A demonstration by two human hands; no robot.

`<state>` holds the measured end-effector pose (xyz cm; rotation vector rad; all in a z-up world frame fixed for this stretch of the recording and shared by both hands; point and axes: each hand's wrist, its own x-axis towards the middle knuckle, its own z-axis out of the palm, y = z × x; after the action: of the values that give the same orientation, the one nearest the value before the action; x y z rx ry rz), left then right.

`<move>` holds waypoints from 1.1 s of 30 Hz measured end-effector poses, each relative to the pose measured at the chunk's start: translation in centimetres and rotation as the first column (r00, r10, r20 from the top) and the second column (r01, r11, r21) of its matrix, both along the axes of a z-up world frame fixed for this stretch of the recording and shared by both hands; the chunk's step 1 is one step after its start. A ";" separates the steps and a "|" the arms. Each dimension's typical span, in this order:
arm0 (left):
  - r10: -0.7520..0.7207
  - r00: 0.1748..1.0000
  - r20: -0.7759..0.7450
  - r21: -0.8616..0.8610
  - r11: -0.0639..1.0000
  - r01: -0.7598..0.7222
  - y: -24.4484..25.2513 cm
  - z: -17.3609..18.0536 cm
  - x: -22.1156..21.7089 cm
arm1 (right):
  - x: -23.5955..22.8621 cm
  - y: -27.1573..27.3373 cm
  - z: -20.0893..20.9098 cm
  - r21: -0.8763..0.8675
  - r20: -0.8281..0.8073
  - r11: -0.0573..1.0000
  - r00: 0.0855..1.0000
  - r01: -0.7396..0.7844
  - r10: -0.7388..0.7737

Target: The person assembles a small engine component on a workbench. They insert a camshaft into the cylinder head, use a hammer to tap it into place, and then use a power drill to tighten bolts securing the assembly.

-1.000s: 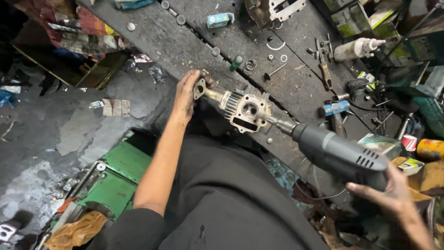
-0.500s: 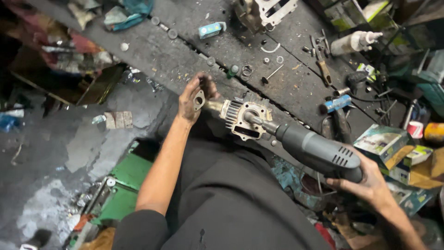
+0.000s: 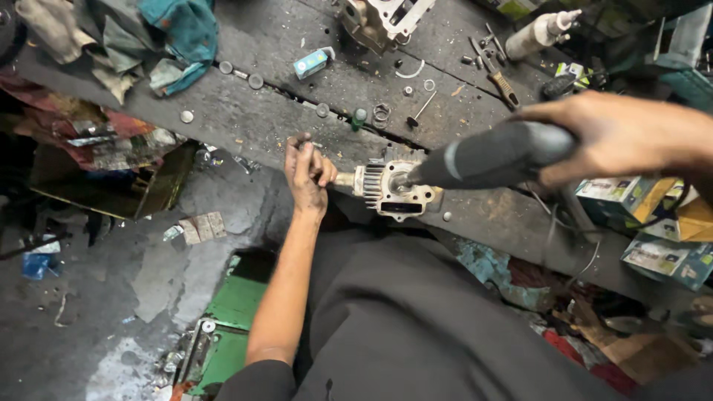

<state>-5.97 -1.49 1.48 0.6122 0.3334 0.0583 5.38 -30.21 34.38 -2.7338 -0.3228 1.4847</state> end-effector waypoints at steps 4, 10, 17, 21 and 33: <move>0.059 0.998 -0.007 -0.019 0.998 -0.059 -0.1 0.5 -0.1 | 0.7 6.1 2.5 -0.154 -0.007 0.956 0.968 -0.249 0.251; 0.097 0.995 -0.005 0.021 0.995 -0.097 -0.4 0.5 -0.8 | -2.4 10.8 5.8 -0.271 -0.076 0.837 0.877 -0.475 0.474; 0.116 0.993 -0.005 0.047 0.992 -0.115 -0.6 0.6 -1.3 | -6.2 7.9 6.9 -0.275 0.027 0.883 0.915 -0.380 0.403; 0.105 0.994 -0.004 0.073 0.992 -0.104 -0.8 0.6 -1.6 | -8.2 3.8 5.0 -0.217 0.054 0.958 0.978 -0.188 0.204; 0.020 1.000 0.005 0.084 0.996 -0.020 -0.3 0.2 -1.3 | -10.3 -11.2 -6.1 0.619 0.041 0.745 0.937 0.250 -0.348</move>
<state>-7.27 -1.75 1.66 0.6917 0.3339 0.0933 -4.92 -41.37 28.24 -2.2353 -0.2787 0.8800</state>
